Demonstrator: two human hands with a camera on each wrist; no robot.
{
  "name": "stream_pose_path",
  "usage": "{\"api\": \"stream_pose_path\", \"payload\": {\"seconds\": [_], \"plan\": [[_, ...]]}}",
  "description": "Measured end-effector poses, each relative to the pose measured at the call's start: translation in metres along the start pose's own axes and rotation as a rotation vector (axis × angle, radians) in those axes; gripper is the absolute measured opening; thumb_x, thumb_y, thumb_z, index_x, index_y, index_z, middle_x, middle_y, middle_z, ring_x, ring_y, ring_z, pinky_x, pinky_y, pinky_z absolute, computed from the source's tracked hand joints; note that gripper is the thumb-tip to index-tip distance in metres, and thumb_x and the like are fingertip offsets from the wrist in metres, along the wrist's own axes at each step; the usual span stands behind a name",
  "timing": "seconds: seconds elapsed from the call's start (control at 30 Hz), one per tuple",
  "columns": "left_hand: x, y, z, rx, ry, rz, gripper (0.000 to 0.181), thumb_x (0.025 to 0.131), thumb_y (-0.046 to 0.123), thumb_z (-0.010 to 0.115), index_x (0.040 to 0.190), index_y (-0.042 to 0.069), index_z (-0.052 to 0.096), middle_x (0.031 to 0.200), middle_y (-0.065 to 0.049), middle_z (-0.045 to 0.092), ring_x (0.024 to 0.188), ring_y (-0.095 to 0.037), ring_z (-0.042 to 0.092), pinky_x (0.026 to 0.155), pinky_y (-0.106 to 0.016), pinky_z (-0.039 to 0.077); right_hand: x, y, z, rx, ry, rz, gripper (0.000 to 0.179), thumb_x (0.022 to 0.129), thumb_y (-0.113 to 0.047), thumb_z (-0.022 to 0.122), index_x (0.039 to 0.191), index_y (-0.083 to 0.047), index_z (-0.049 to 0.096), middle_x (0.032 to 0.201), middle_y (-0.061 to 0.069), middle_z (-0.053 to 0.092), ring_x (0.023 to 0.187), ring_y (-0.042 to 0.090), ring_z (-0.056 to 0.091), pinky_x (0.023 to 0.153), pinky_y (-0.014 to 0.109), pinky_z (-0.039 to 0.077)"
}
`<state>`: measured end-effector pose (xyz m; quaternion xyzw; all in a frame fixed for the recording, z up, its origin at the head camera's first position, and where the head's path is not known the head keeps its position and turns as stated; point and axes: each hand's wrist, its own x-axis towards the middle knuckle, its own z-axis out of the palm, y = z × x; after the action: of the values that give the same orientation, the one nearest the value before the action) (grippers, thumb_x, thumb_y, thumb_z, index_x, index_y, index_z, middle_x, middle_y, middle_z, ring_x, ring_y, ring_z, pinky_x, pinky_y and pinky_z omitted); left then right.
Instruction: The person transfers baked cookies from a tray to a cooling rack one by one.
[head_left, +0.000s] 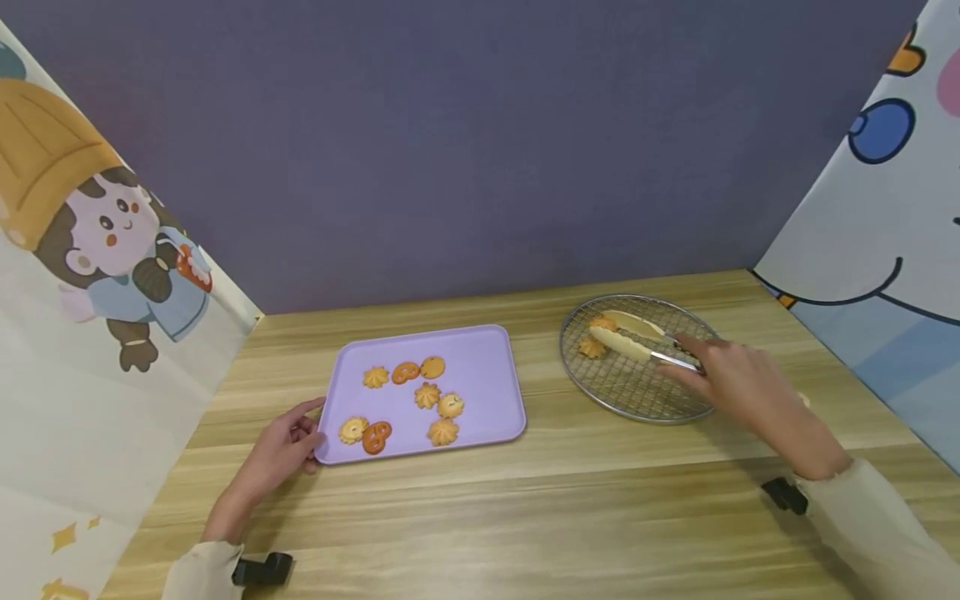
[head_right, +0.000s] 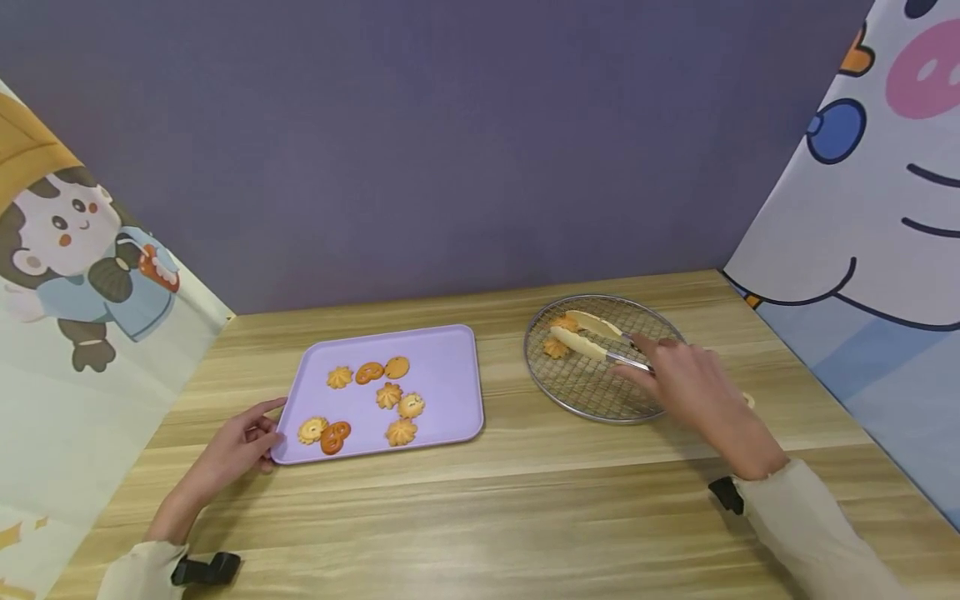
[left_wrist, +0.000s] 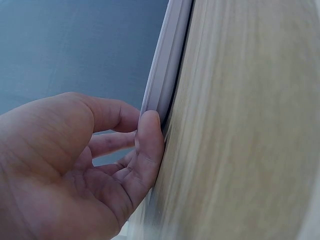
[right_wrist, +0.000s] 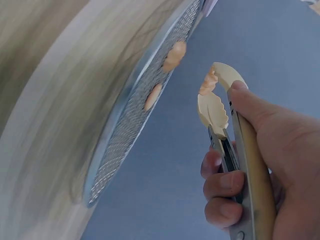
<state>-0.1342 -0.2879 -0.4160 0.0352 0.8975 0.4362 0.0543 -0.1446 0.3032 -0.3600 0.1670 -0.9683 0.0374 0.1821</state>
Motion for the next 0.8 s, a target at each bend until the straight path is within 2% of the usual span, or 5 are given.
{"api": "stream_pose_path", "payload": {"seconds": [0.13, 0.33, 0.6, 0.8], "plan": [[-0.001, 0.000, 0.000, 0.001, 0.001, -0.001, 0.052, 0.085, 0.002, 0.053, 0.134, 0.002, 0.036, 0.089, -0.018, 0.051, 0.062, -0.016, 0.054, 0.048, -0.030, 0.053, 0.002, 0.011, 0.003, 0.006, -0.029, 0.040, 0.056, 0.081, -0.051, 0.056, 0.113, -0.005, 0.057, 0.049, -0.005, 0.041, 0.038, 0.009, 0.035, 0.031, 0.024, 0.027], [-0.001, 0.000, 0.000, -0.003, 0.000, 0.005, 0.052, 0.085, 0.001, 0.053, 0.134, 0.002, 0.036, 0.088, -0.018, 0.051, 0.061, -0.015, 0.054, 0.047, -0.030, 0.053, 0.004, 0.026, 0.006, -0.024, -0.086, 0.122, 0.061, 0.082, -0.056, 0.050, 0.119, -0.007, 0.054, 0.044, -0.001, 0.036, 0.036, 0.013, 0.033, 0.030, 0.026, 0.024], [-0.001, -0.001, 0.000, -0.004, -0.001, 0.010, 0.051, 0.085, 0.001, 0.053, 0.134, 0.001, 0.036, 0.087, -0.018, 0.051, 0.060, -0.015, 0.054, 0.047, -0.030, 0.053, 0.007, 0.037, 0.012, -0.052, -0.087, 0.153, 0.064, 0.081, -0.057, 0.051, 0.121, -0.008, 0.055, 0.042, 0.001, 0.035, 0.035, 0.015, 0.033, 0.028, 0.027, 0.023], [-0.001, 0.000, 0.000, -0.006, 0.001, 0.009, 0.052, 0.085, 0.001, 0.053, 0.134, 0.002, 0.036, 0.088, -0.018, 0.051, 0.060, -0.016, 0.054, 0.047, -0.030, 0.053, 0.010, 0.048, 0.014, -0.035, -0.122, 0.177, 0.063, 0.081, -0.060, 0.048, 0.114, -0.007, 0.058, 0.046, 0.002, 0.040, 0.040, 0.017, 0.039, 0.030, 0.030, 0.025]]}}
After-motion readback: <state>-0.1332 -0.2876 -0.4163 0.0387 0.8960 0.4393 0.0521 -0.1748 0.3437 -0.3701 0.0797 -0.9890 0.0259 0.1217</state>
